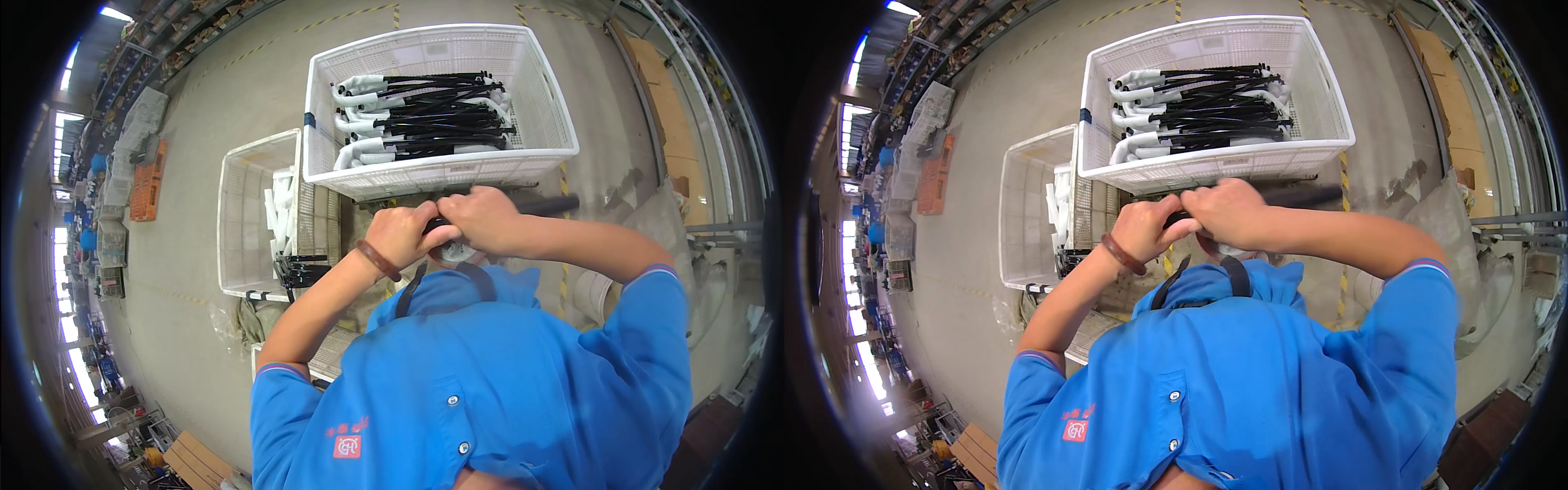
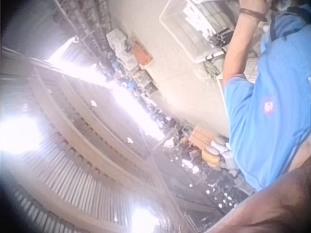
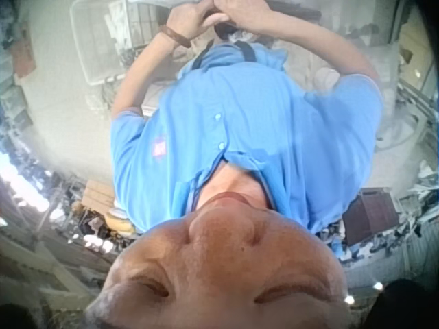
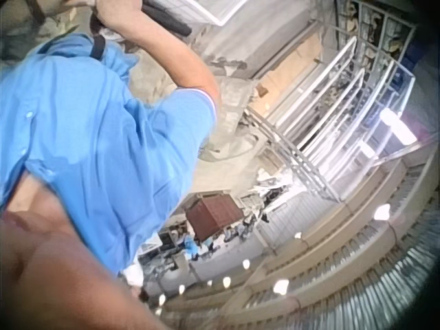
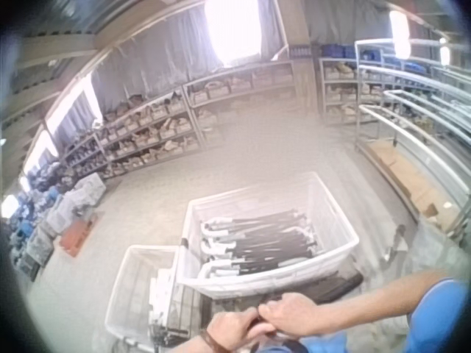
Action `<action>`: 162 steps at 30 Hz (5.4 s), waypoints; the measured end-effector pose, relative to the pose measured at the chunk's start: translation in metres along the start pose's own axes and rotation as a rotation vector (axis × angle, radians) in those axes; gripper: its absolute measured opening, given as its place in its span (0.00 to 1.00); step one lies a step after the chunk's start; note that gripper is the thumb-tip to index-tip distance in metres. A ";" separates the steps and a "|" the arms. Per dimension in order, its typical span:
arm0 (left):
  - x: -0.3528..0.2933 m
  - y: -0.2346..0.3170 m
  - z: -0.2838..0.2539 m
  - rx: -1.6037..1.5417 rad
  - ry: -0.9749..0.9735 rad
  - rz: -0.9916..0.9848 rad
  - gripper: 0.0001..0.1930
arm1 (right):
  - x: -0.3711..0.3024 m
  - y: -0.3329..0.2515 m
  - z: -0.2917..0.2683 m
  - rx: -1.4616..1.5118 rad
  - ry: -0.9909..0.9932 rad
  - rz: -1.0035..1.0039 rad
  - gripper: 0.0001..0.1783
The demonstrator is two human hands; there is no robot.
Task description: The person repeatedly picks black curved rods and white plastic caps from white baskets, wipes the rods with a cloth, and inserts the caps into the rod ends. The person places the assembled units into a basket and continues the cycle.
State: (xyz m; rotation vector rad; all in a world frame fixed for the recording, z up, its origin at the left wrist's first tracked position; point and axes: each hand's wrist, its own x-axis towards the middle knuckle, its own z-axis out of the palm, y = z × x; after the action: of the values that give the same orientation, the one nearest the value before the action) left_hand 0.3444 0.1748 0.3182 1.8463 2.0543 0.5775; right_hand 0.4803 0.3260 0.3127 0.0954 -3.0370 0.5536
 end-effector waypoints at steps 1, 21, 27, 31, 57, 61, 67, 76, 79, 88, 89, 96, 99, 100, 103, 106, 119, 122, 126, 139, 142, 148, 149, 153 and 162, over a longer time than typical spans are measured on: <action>0.004 0.000 -0.001 -0.036 0.015 -0.061 0.25 | 0.008 0.002 0.005 -0.012 0.138 -0.021 0.13; -0.110 0.032 -0.031 -1.578 -0.013 -0.564 0.20 | 0.034 0.094 -0.055 0.611 0.171 0.205 0.17; -0.154 0.014 -0.012 -1.625 0.215 -0.766 0.10 | 0.092 0.054 -0.041 0.468 0.050 0.062 0.16; -0.188 -0.028 -0.022 -1.429 0.261 -0.726 0.08 | 0.170 0.005 -0.069 0.355 -0.427 0.107 0.19; -0.398 -0.218 -0.091 -1.648 0.664 -0.786 0.08 | 0.475 -0.334 0.136 -0.375 -0.294 -1.333 0.08; -0.407 -0.249 -0.089 -1.417 0.751 -0.903 0.09 | 0.506 -0.356 0.158 -0.455 -0.580 -1.227 0.12; -0.464 -0.302 -0.061 -1.376 0.927 -1.167 0.16 | 0.589 -0.377 0.215 -0.082 -0.265 -1.354 0.21; -0.536 -0.276 0.042 -1.207 1.526 -1.793 0.16 | 0.727 -0.171 0.407 -0.086 -0.579 -0.191 0.18; -0.514 -0.270 0.066 -1.125 1.633 -1.937 0.17 | 0.732 -0.106 0.512 -0.289 -0.858 -0.208 0.17; -0.404 -0.266 0.158 -1.136 1.569 -2.304 0.09 | 0.760 -0.084 0.818 -0.665 -1.222 -0.886 0.23; -0.397 -0.263 0.171 -1.129 1.474 -2.289 0.09 | 0.759 -0.086 0.851 -0.738 -1.179 -0.986 0.28; -0.371 -0.250 0.243 -1.142 1.480 -2.565 0.06 | 0.769 -0.092 1.047 -0.824 -0.901 -0.904 0.38; -0.369 -0.237 0.252 -1.126 1.498 -2.584 0.06 | 0.757 -0.077 1.068 -0.879 -1.199 -0.659 0.39; -0.370 -0.233 0.253 -1.121 1.505 -2.569 0.06 | 0.751 -0.071 1.066 -0.834 -1.317 -0.686 0.32; -0.380 -0.233 0.245 -1.073 1.538 -2.479 0.05 | 0.728 -0.045 1.025 -0.982 -1.428 -0.926 0.17; -0.397 -0.251 0.215 -1.090 1.502 -2.510 0.05 | 0.736 -0.034 0.967 -0.954 -1.337 -1.175 0.22; -0.434 -0.392 0.036 -1.084 1.676 -1.897 0.08 | 0.784 -0.147 0.556 2.443 -0.497 0.871 0.16; -0.431 -0.398 0.006 -1.126 1.601 -1.718 0.08 | 0.757 -0.168 0.518 2.641 -0.172 0.872 0.20; -0.432 -0.385 -0.012 -1.117 1.590 -1.598 0.06 | 0.726 -0.159 0.470 2.699 0.184 1.073 0.20; -0.433 -0.316 0.011 -0.613 1.404 -1.495 0.17 | 0.584 -0.311 0.310 2.782 -0.015 0.739 0.17; -0.416 -0.310 0.007 -0.420 1.269 -1.463 0.17 | 0.561 -0.366 0.283 2.768 -0.254 0.794 0.14; -0.421 -0.312 -0.061 -0.674 1.274 -1.454 0.16 | 0.518 -0.411 0.216 1.817 -0.558 0.072 0.18; -0.423 -0.308 -0.078 -0.709 1.307 -1.406 0.16 | 0.519 -0.394 0.192 1.564 -0.520 -0.166 0.20; -0.427 -0.287 -0.145 -1.022 1.261 -1.341 0.16 | 0.547 -0.303 0.107 0.375 0.596 -0.706 0.36; -0.348 -0.257 -0.165 -1.223 0.968 -1.193 0.14 | 0.602 -0.261 0.094 0.052 0.102 -0.681 0.32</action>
State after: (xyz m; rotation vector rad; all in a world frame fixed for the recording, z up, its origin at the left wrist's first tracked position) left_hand 0.0818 -0.2066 0.3227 -0.4665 1.8877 1.8390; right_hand -0.1053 0.0184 0.3543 1.0126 -2.6357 0.5401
